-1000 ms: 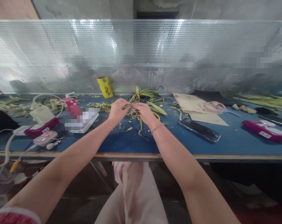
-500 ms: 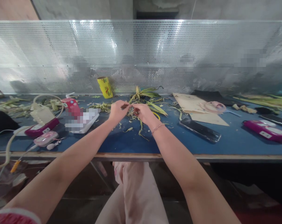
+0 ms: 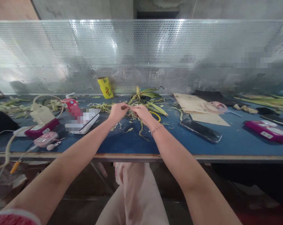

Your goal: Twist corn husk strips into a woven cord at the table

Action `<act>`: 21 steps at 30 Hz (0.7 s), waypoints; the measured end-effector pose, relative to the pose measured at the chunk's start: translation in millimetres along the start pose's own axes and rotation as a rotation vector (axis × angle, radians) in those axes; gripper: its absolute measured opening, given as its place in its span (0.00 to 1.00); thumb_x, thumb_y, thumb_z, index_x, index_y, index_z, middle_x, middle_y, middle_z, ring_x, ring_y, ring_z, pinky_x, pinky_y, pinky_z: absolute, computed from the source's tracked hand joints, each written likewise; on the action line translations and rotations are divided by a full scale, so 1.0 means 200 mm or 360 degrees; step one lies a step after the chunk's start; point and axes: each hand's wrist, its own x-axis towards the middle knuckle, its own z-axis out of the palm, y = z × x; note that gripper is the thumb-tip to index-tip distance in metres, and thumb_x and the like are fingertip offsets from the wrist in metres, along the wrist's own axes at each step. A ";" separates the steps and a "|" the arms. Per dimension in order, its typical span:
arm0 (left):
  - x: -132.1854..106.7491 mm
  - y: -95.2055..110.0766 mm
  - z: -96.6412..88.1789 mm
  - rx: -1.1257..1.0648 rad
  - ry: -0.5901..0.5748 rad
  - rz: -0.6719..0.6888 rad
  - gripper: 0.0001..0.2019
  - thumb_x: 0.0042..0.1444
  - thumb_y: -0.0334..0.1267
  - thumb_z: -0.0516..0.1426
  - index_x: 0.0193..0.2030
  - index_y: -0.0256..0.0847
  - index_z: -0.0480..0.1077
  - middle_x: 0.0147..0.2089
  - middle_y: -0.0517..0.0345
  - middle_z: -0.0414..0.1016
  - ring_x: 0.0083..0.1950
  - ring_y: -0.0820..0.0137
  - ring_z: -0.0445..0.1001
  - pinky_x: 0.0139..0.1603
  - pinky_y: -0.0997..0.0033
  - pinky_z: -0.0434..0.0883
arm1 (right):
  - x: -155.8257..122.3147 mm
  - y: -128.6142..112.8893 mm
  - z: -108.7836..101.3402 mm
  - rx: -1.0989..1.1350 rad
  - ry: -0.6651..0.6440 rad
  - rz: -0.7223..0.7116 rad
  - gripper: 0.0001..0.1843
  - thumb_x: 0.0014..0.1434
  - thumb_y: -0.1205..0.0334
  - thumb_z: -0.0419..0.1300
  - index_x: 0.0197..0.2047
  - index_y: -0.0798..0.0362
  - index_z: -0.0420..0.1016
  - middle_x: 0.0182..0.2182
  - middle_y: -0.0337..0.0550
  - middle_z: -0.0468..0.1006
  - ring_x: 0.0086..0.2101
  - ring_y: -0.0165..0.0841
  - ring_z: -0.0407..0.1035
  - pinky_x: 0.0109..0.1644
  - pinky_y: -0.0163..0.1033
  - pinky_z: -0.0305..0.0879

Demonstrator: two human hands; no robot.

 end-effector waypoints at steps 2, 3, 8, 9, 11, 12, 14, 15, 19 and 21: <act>0.00 0.00 0.00 0.0006 0.0008 0.0004 0.09 0.48 0.32 0.54 0.34 0.38 0.75 0.32 0.54 0.77 0.35 0.70 0.73 0.40 0.72 0.68 | 0.01 0.00 -0.02 -0.0296 0.0046 -0.0077 0.12 0.49 0.56 0.55 0.27 0.55 0.74 0.23 0.41 0.72 0.25 0.29 0.63 0.29 0.36 0.58; 0.00 0.00 0.00 0.0004 0.0017 0.0000 0.10 0.48 0.31 0.54 0.35 0.37 0.75 0.33 0.54 0.77 0.35 0.71 0.73 0.41 0.72 0.68 | 0.02 0.01 -0.04 -0.0489 0.0099 -0.0124 0.12 0.50 0.57 0.54 0.28 0.55 0.75 0.24 0.42 0.73 0.26 0.30 0.65 0.31 0.36 0.59; 0.02 -0.04 0.00 -0.0109 0.0030 -0.0108 0.10 0.49 0.33 0.53 0.35 0.38 0.75 0.33 0.54 0.77 0.35 0.70 0.73 0.41 0.71 0.68 | 0.02 0.02 -0.15 -0.1500 0.0322 -0.0085 0.12 0.47 0.67 0.56 0.36 0.57 0.76 0.35 0.52 0.77 0.38 0.38 0.70 0.42 0.39 0.62; 0.03 -0.05 0.00 -0.0147 0.0025 -0.0124 0.09 0.49 0.33 0.53 0.34 0.38 0.74 0.32 0.54 0.76 0.34 0.70 0.73 0.40 0.71 0.68 | 0.02 0.02 -0.17 -0.1657 0.0288 0.0039 0.12 0.46 0.66 0.58 0.36 0.57 0.75 0.36 0.55 0.76 0.39 0.41 0.70 0.42 0.41 0.62; 0.04 -0.07 0.01 -0.0277 0.0035 -0.0215 0.07 0.48 0.32 0.53 0.32 0.38 0.73 0.29 0.54 0.75 0.30 0.70 0.72 0.35 0.70 0.68 | 0.02 0.03 -0.20 -0.1822 0.0200 0.0310 0.16 0.46 0.64 0.60 0.40 0.60 0.73 0.36 0.60 0.75 0.40 0.46 0.70 0.41 0.44 0.63; 0.04 -0.08 0.01 -0.0384 0.0041 -0.0275 0.06 0.48 0.32 0.53 0.31 0.38 0.72 0.27 0.55 0.74 0.28 0.70 0.71 0.33 0.70 0.69 | 0.02 0.04 -0.20 -0.1847 0.0162 0.0408 0.19 0.46 0.63 0.60 0.43 0.61 0.72 0.35 0.62 0.75 0.39 0.47 0.70 0.40 0.45 0.63; 0.05 -0.09 0.03 -0.0610 0.0040 -0.0385 0.04 0.47 0.31 0.55 0.29 0.38 0.70 0.25 0.54 0.73 0.27 0.70 0.71 0.30 0.71 0.69 | 0.02 0.05 -0.21 -0.1837 0.0134 0.0508 0.23 0.46 0.62 0.61 0.46 0.64 0.70 0.34 0.64 0.74 0.39 0.49 0.70 0.38 0.46 0.63; 0.05 -0.09 0.03 -0.0714 0.0046 -0.0432 0.03 0.46 0.30 0.55 0.28 0.37 0.70 0.25 0.54 0.73 0.27 0.70 0.71 0.30 0.71 0.69 | 0.03 0.06 -0.21 -0.1814 0.0136 0.0518 0.23 0.46 0.61 0.62 0.46 0.64 0.70 0.33 0.63 0.74 0.39 0.49 0.70 0.37 0.46 0.63; 0.06 -0.10 0.05 -0.1047 0.0081 -0.0553 0.01 0.43 0.29 0.58 0.25 0.37 0.69 0.24 0.55 0.72 0.27 0.71 0.71 0.30 0.72 0.69 | 0.07 0.11 -0.21 -0.1745 0.0120 0.0484 0.11 0.44 0.61 0.62 0.33 0.57 0.74 0.25 0.55 0.74 0.33 0.44 0.71 0.32 0.42 0.63; 0.06 -0.10 0.04 -0.1237 0.0075 -0.0612 0.01 0.43 0.29 0.59 0.25 0.36 0.69 0.23 0.56 0.72 0.26 0.74 0.70 0.31 0.73 0.69 | 0.08 0.15 -0.23 -0.1704 0.0104 0.0397 0.04 0.43 0.63 0.61 0.24 0.55 0.73 0.19 0.51 0.71 0.30 0.44 0.71 0.30 0.43 0.62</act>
